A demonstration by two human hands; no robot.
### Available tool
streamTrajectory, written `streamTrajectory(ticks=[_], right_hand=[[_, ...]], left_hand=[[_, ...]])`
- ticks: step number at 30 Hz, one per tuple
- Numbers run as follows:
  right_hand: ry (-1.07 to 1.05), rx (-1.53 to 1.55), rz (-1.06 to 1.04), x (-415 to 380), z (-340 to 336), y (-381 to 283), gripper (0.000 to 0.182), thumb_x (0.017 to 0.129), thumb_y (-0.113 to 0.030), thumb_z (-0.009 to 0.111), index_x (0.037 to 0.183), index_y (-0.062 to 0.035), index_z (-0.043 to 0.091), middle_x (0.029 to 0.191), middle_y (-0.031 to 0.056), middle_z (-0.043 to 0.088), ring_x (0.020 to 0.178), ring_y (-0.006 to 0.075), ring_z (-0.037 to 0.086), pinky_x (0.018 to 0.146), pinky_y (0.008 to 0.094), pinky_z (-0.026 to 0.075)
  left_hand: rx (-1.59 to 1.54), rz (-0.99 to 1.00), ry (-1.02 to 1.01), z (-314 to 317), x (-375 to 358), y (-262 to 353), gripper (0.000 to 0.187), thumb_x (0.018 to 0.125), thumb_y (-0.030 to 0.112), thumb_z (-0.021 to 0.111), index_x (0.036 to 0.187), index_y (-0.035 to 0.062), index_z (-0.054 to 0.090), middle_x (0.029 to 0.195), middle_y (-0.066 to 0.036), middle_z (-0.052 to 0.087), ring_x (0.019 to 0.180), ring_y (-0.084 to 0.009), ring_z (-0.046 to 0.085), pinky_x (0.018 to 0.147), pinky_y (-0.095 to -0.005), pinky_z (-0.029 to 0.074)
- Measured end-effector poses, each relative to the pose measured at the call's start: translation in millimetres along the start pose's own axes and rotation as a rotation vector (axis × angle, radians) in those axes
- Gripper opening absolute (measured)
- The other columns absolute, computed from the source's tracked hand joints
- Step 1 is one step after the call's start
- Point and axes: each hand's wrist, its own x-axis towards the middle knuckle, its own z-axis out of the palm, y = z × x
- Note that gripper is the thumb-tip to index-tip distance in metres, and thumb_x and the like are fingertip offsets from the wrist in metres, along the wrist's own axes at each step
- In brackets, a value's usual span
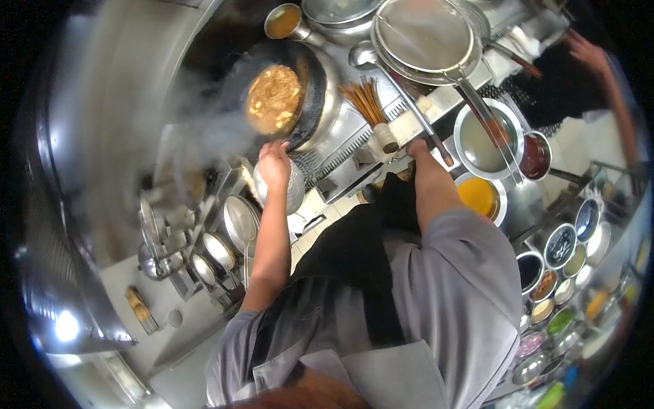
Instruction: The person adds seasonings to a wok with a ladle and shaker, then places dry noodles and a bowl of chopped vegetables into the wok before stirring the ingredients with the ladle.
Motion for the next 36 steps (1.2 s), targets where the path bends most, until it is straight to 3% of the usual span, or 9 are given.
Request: streamTrajectory(ticks=[9,13,17,23,25,27,29,33,36], right_hand=[[0.038,0.069,-0.033,-2.1,-0.3,4.1,0.036,0.085,-0.025,0.056,0.11,-0.0068,0.074,0.124,0.0155,0.067,0.117,0.0291,0.063,0.099,0.0384,0.05],[0.224,0.194,0.089,80.3,68.7,9.8,0.037,0.086,-0.025,0.055,0.114,-0.0069,0.072,0.128,0.0159,0.064,0.121,0.0279,0.061,0.101,0.0376,0.049],[0.108,0.136,0.057,10.1,12.5,4.5,0.038,0.087,-0.025,0.054,0.115,-0.0069,0.072,0.13,0.0159,0.063,0.121,0.0278,0.06,0.102,0.0376,0.048],[0.028,-0.002,-0.024,25.4,24.2,7.3,0.039,0.087,-0.027,0.054,0.116,-0.0066,0.071,0.129,0.0161,0.064,0.119,0.0291,0.061,0.1,0.0374,0.049],[0.305,0.05,0.008,48.3,54.2,14.3,0.026,0.08,-0.024,0.058,0.093,-0.0113,0.077,0.106,0.0116,0.073,0.101,0.0278,0.07,0.087,0.0404,0.055],[0.268,0.014,-0.011,32.5,37.9,11.9,0.024,0.079,-0.023,0.06,0.091,-0.011,0.077,0.106,0.0115,0.073,0.1,0.0286,0.07,0.086,0.0408,0.055],[0.079,0.121,0.058,13.5,16.3,8.0,0.04,0.083,-0.03,0.055,0.109,-0.0051,0.073,0.122,0.0173,0.067,0.115,0.0296,0.064,0.1,0.0387,0.05],[0.246,0.051,0.024,5.1,22.4,12.1,0.023,0.077,-0.024,0.066,0.089,-0.007,0.076,0.102,0.0165,0.072,0.096,0.0316,0.07,0.085,0.0412,0.055],[0.307,0.125,0.072,-2.0,31.8,15.7,0.027,0.081,-0.03,0.065,0.088,-0.007,0.077,0.101,0.016,0.073,0.096,0.0314,0.07,0.086,0.0414,0.056]], left_hand=[[-0.016,0.037,0.0,-14.7,10.6,-6.3,0.021,0.091,0.021,0.064,0.102,0.0065,0.074,0.098,-0.014,0.069,0.093,-0.0359,0.064,0.081,-0.0448,0.052],[-0.037,0.031,0.009,-17.5,10.0,-3.7,0.021,0.091,0.021,0.064,0.1,0.0051,0.074,0.098,-0.016,0.069,0.093,-0.0359,0.065,0.08,-0.0456,0.052],[-0.011,0.043,0.01,-13.6,7.7,-0.9,0.02,0.09,0.022,0.065,0.098,0.0047,0.073,0.097,-0.016,0.069,0.092,-0.0363,0.065,0.079,-0.0452,0.053],[-0.006,0.064,-0.037,9.5,-1.1,-0.9,0.02,0.09,0.027,0.066,0.092,0.0075,0.071,0.093,-0.014,0.068,0.087,-0.036,0.065,0.075,-0.0467,0.052],[0.043,0.015,-0.043,10.4,-2.3,5.8,0.02,0.091,0.027,0.064,0.09,0.007,0.069,0.091,-0.014,0.067,0.087,-0.0359,0.064,0.075,-0.047,0.052],[0.017,0.057,-0.018,14.2,-5.6,4.7,0.02,0.092,0.026,0.063,0.089,0.0074,0.069,0.09,-0.014,0.067,0.089,-0.0349,0.064,0.075,-0.0466,0.053],[0.036,0.034,-0.055,13.4,-6.2,3.9,0.02,0.092,0.026,0.063,0.088,0.007,0.068,0.09,-0.013,0.067,0.089,-0.0344,0.064,0.075,-0.0464,0.053],[0.046,0.037,-0.102,11.9,-4.4,4.9,0.02,0.091,0.024,0.064,0.085,0.0056,0.067,0.089,-0.013,0.066,0.089,-0.0329,0.065,0.074,-0.0455,0.053],[0.017,0.021,-0.07,11.8,-3.9,6.6,0.021,0.09,0.024,0.064,0.082,0.0051,0.067,0.088,-0.012,0.066,0.089,-0.0323,0.065,0.075,-0.0445,0.054]])
